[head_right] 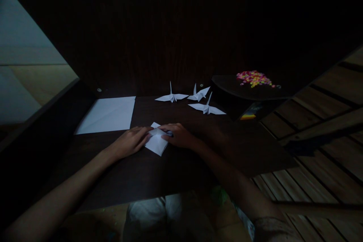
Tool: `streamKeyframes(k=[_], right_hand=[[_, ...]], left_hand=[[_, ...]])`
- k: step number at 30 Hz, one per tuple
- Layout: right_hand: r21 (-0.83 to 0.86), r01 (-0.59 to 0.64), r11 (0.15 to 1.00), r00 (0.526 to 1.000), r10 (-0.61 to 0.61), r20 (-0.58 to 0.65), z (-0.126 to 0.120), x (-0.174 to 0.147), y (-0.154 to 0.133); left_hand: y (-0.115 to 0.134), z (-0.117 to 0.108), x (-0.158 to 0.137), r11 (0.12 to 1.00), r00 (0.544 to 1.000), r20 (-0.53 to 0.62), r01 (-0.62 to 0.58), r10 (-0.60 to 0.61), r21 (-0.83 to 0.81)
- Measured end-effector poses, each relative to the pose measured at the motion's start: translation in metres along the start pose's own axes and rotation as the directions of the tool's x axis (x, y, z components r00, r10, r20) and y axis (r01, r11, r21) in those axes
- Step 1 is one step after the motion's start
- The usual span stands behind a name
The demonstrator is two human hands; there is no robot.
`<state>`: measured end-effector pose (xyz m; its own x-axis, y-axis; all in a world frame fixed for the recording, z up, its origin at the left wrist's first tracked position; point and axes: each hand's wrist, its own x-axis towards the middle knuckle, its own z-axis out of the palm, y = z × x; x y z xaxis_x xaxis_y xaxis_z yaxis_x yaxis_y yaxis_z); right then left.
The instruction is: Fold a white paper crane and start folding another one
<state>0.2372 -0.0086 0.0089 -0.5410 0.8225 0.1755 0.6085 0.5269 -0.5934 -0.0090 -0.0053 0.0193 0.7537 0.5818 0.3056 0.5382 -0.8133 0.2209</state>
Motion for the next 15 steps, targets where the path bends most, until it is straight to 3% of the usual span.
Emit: streamKeyframes(k=[6, 15], right_hand=[[-0.028, 0.05, 0.998, 0.996, -0.052, -0.068, 0.0011, 0.0004, -0.0011], [-0.074, 0.017, 0.997, 0.987, -0.029, -0.156, 0.0079, 0.0026, -0.0027]], left_hand=[[-0.0003, 0.0018, -0.0011, 0.993, 0.998, 0.027, 0.065, -0.062, -0.096], [-0.0019, 0.0017, -0.002, 0.971, 0.989, 0.017, 0.145, -0.145, -0.189]])
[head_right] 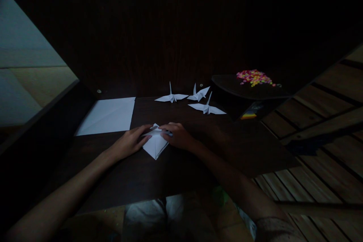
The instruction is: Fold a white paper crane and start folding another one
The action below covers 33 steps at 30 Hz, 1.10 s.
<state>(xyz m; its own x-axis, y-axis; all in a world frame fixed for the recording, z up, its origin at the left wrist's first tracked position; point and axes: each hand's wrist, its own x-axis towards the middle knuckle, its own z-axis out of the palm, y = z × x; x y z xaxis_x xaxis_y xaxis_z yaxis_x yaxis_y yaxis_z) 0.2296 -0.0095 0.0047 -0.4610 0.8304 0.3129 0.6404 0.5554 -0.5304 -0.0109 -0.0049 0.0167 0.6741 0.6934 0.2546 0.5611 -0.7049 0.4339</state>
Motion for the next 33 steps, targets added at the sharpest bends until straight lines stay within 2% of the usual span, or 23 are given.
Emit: streamKeyframes(k=[9, 11, 13, 16, 19, 23, 26, 29, 33], right_hand=[[0.004, -0.032, 0.999, 0.999, 0.032, -0.021, 0.0, 0.001, -0.001], [0.031, 0.014, 0.999, 1.0, -0.014, -0.01, -0.001, 0.001, 0.0], [0.079, 0.113, 0.99, 0.993, -0.114, 0.016, -0.003, 0.001, 0.001], [0.124, 0.248, 0.961, 0.965, -0.256, 0.057, -0.007, -0.001, 0.002], [0.106, 0.282, 0.953, 0.95, -0.293, 0.106, -0.011, -0.003, -0.002], [0.069, 0.265, 0.962, 0.946, -0.273, 0.176, -0.014, -0.004, -0.01], [-0.011, 0.236, 0.972, 0.959, -0.231, 0.167, -0.01, -0.003, -0.01], [-0.075, 0.184, 0.98, 0.975, -0.172, 0.137, -0.004, -0.001, -0.003], [-0.054, 0.106, 0.993, 0.987, -0.099, 0.123, 0.002, -0.001, 0.008]], left_hand=[[-0.002, 0.002, 0.0, 0.998, 0.999, -0.035, 0.039, -0.041, -0.047], [-0.003, 0.003, -0.001, 0.998, 0.999, -0.036, 0.033, -0.036, -0.061], [-0.003, 0.002, -0.001, 0.998, 1.0, -0.029, 0.0, -0.002, -0.061], [-0.001, -0.002, 0.0, 0.993, 0.993, 0.041, -0.114, 0.115, -0.02], [0.002, -0.008, -0.001, 0.978, 0.974, 0.102, -0.206, 0.201, 0.036], [0.006, -0.015, -0.001, 0.962, 0.954, 0.148, -0.27, 0.262, 0.038], [0.009, -0.014, -0.001, 0.964, 0.954, 0.167, -0.261, 0.25, 0.044], [0.008, -0.006, 0.0, 0.974, 0.978, 0.096, -0.196, 0.186, 0.109], [0.0, 0.006, 0.0, 0.98, 0.989, 0.049, -0.145, 0.139, 0.137]])
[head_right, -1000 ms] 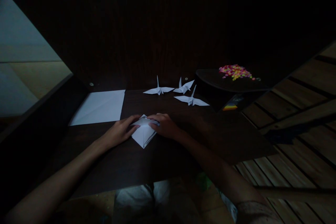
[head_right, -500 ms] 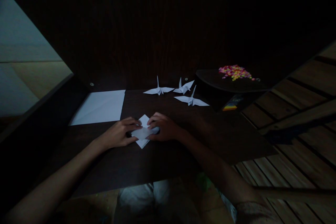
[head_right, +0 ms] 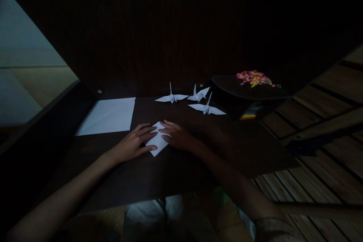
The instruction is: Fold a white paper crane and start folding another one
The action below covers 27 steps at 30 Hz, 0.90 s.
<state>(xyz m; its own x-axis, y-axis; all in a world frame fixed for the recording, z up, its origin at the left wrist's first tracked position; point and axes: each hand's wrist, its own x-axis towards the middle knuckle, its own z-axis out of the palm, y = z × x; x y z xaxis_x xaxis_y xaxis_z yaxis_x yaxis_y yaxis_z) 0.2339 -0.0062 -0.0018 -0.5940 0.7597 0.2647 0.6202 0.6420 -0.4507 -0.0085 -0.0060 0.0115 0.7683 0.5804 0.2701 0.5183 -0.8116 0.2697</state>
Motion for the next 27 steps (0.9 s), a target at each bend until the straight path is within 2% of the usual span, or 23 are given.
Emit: streamKeyframes(k=[3, 7, 11, 18, 24, 27], right_hand=[[-0.009, -0.023, 1.0, 0.999, 0.023, -0.039, 0.002, 0.0, 0.004], [-0.017, 0.004, 1.0, 0.995, -0.006, -0.099, 0.003, 0.0, 0.003], [-0.01, 0.006, 1.0, 0.995, -0.007, -0.101, 0.002, 0.0, 0.0], [-0.089, -0.058, 0.994, 0.996, 0.052, -0.067, -0.008, 0.002, -0.005], [0.132, -0.211, 0.968, 0.973, 0.221, -0.068, -0.004, 0.003, 0.0], [0.163, -0.241, 0.957, 0.967, 0.251, -0.045, -0.003, 0.003, 0.0]], left_hand=[[-0.006, 0.004, -0.001, 0.998, 0.997, -0.041, 0.07, -0.07, 0.004], [-0.009, 0.003, -0.001, 0.986, 0.978, -0.131, 0.165, -0.161, 0.023], [-0.005, 0.003, 0.002, 0.972, 0.962, -0.166, 0.229, -0.218, 0.051], [-0.001, 0.007, 0.001, 0.969, 0.957, -0.161, 0.247, -0.24, 0.022], [-0.006, 0.007, 0.0, 0.974, 0.967, -0.12, 0.227, -0.226, -0.006], [-0.007, 0.008, -0.001, 0.985, 0.978, -0.113, 0.172, -0.173, -0.024]])
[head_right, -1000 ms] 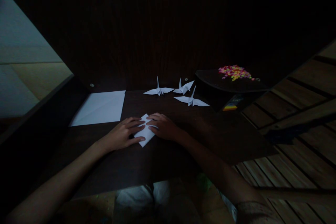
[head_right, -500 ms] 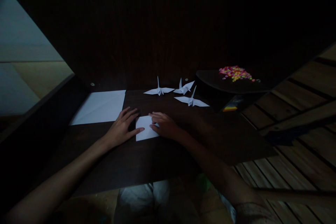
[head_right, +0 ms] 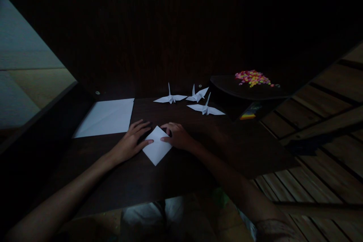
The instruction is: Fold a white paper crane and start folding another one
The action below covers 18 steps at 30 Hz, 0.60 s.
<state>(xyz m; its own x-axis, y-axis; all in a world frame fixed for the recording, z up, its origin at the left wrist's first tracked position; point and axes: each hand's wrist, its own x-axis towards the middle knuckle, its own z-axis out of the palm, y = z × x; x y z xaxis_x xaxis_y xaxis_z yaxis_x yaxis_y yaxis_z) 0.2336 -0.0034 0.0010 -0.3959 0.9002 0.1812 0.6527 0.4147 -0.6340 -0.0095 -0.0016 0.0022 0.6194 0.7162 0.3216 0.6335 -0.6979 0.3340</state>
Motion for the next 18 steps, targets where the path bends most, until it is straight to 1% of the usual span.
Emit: streamKeyframes(k=[5, 10, 14, 18], right_hand=[[0.002, 0.085, 0.996, 0.996, -0.085, 0.009, -0.002, 0.0, -0.005], [-0.005, 0.184, 0.983, 0.983, -0.184, 0.004, -0.004, -0.002, -0.007], [-0.031, 0.225, 0.974, 0.974, -0.223, 0.042, -0.005, -0.004, -0.008], [-0.069, 0.24, 0.968, 0.969, -0.235, 0.073, -0.008, -0.004, -0.008]], left_hand=[[0.002, 0.0, 0.001, 0.999, 0.999, -0.006, -0.051, 0.051, -0.016], [0.005, 0.0, 0.001, 0.996, 0.997, -0.009, -0.082, 0.082, -0.034], [0.008, -0.001, 0.001, 0.993, 0.995, 0.011, -0.099, 0.1, -0.066], [0.011, -0.001, 0.003, 0.993, 0.997, 0.021, -0.068, 0.071, -0.094]])
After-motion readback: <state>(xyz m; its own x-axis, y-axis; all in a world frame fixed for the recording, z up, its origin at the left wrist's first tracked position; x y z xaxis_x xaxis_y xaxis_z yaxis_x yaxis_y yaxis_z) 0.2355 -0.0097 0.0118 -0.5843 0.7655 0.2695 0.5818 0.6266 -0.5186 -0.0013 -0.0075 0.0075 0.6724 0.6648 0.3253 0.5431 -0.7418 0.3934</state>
